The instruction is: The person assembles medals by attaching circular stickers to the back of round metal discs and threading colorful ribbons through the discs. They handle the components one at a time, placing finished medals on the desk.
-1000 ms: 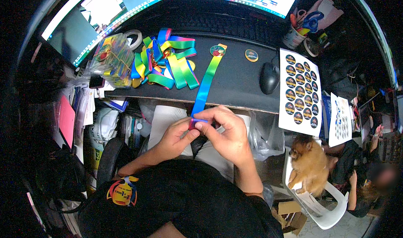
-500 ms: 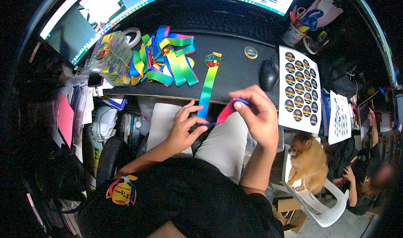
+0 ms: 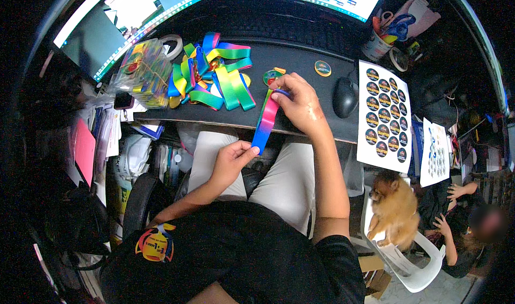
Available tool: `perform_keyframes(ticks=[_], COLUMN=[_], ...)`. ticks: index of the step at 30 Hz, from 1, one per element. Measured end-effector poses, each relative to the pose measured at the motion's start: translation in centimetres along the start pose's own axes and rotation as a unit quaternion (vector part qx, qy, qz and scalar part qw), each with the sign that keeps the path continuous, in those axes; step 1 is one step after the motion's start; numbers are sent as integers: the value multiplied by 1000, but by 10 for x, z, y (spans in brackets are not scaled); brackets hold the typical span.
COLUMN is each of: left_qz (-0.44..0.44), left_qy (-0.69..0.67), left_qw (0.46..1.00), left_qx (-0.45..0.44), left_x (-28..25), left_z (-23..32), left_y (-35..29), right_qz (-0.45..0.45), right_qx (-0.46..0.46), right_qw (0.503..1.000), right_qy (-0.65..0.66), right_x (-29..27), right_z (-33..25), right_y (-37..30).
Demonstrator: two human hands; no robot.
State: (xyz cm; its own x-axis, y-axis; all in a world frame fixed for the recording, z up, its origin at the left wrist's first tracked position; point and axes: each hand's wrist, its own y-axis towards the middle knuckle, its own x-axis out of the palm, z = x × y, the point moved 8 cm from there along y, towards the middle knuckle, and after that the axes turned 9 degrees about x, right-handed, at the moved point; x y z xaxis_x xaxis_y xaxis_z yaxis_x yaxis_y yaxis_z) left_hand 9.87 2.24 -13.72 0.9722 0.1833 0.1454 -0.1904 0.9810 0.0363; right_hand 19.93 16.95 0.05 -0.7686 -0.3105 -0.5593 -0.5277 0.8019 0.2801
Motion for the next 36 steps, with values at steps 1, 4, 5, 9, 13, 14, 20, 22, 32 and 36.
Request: perform_keyframes(ticks=[1,4,5,9,13,14,20,22,32,36], left_qz=[0,13,14,9,5,1,-8,-2,-4,2], left_qy=[-3,-31,-57,-54,-40,-47,-17,-12,4,-7], left_qw=[1000,999,998,998,999,999,1000,1000,1000,1000], left_qx=[3,12,19,18,4,1,-15,-11,-25,-17], left_x=[0,0,1,4,4,5,4,3,5,3], left_z=[0,2,4,4,1,-1,-7,-7,-5,-1], left_y=[1,5,7,11,13,13,15,15,13,11], right_qz=[2,10,4,-18,-38,-30,97,112,-68,-170], right_qx=[1,-14,4,131,181,181,16,10,100,124], right_qw=[1000,1000,1000,983,968,971,993,991,905,878], right_qy=[-8,-24,3,126,171,153,-59,-79,-407,-430], right_x=[2,4,6,11,15,13,-8,-13,33,42], right_z=[1,2,6,36,53,56,37,36,16,14], right_y=[3,8,11,16,19,19,18,19,62,77])
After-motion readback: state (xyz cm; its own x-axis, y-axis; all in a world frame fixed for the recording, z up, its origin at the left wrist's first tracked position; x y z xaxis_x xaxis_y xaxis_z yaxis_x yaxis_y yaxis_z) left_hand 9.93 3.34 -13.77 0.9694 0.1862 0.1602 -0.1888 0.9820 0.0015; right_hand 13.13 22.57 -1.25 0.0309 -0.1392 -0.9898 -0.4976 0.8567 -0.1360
